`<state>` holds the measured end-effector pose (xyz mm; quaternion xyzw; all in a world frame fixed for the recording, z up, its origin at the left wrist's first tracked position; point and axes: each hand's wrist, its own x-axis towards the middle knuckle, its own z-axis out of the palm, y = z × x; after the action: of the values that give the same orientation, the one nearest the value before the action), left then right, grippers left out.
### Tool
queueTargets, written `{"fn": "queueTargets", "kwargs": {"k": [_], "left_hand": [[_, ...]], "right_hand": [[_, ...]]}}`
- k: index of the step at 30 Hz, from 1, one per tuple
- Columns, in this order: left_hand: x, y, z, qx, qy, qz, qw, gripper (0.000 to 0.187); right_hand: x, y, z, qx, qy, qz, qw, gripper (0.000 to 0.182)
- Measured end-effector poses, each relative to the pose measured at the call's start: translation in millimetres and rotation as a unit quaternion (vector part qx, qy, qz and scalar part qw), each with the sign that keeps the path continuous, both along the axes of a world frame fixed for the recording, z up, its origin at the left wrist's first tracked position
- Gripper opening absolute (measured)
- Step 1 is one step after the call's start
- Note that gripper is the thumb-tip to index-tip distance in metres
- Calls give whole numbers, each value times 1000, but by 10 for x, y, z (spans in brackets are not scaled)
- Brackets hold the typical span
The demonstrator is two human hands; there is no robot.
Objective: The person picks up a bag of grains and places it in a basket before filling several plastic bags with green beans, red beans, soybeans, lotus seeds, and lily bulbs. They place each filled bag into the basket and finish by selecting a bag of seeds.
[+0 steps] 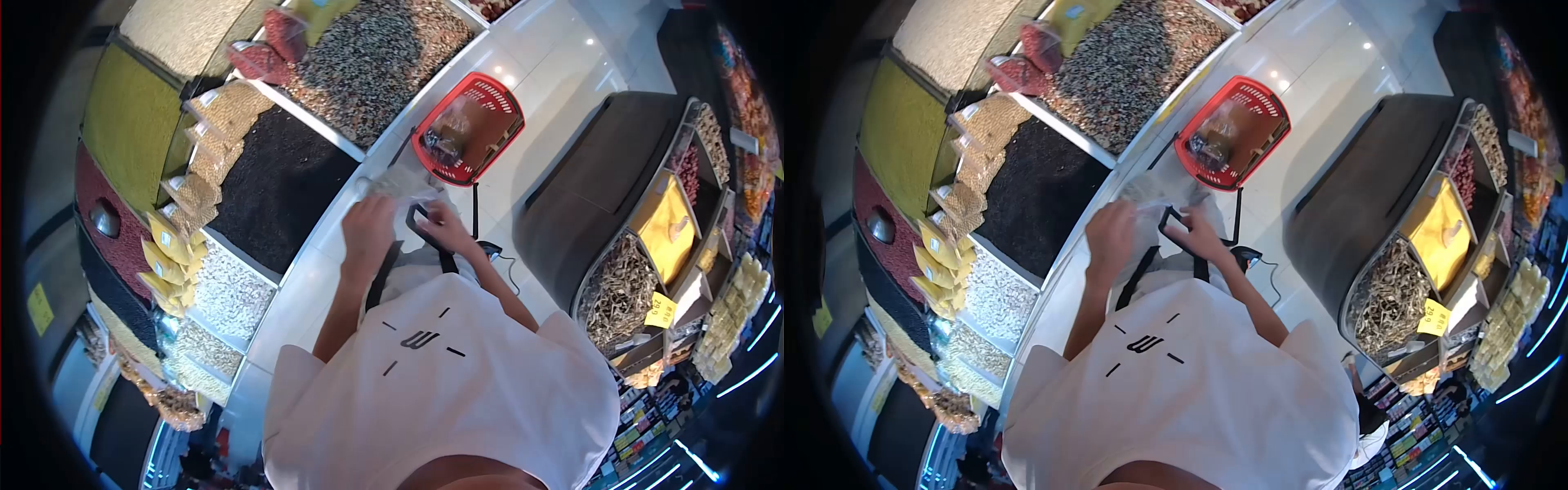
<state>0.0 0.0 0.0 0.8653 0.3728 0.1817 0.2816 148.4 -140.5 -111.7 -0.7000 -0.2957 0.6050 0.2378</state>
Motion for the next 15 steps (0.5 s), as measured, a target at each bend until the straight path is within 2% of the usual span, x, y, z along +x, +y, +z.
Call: {"fn": "queueTargets", "kwargs": {"k": [1, 2, 3, 5, 6, 11, 15], "left_hand": [[64, 20, -13, -11, -4, 26, 1000, 6], [120, 49, -52, -11, -16, 44, 999, 6], [-824, 376, 433, 25, 7, 50, 998, 6], [-1046, 401, 571, 21, -48, 85, 995, 6], [-1117, 361, 534, 6, -69, 101, 992, 5], [-1474, 392, 535, -21, -100, 157, 982, 4], [-1581, 291, 512, -41, -118, 178, 976, 4]], "right_hand": [[62, -63, 22, -35, -147, 128, 980, 60], [104, -229, -190, 50, -298, 182, 935, 43], [-868, 141, -82, 90, -282, 177, 939, 43], [-933, 137, -186, -30, -204, 141, 968, 35], [-896, 110, -143, -15, -272, 120, 955, 37], [-812, 279, -49, -21, -306, 148, 940, 39], [-629, 300, -65, -26, -339, 170, 925, 33]]}}
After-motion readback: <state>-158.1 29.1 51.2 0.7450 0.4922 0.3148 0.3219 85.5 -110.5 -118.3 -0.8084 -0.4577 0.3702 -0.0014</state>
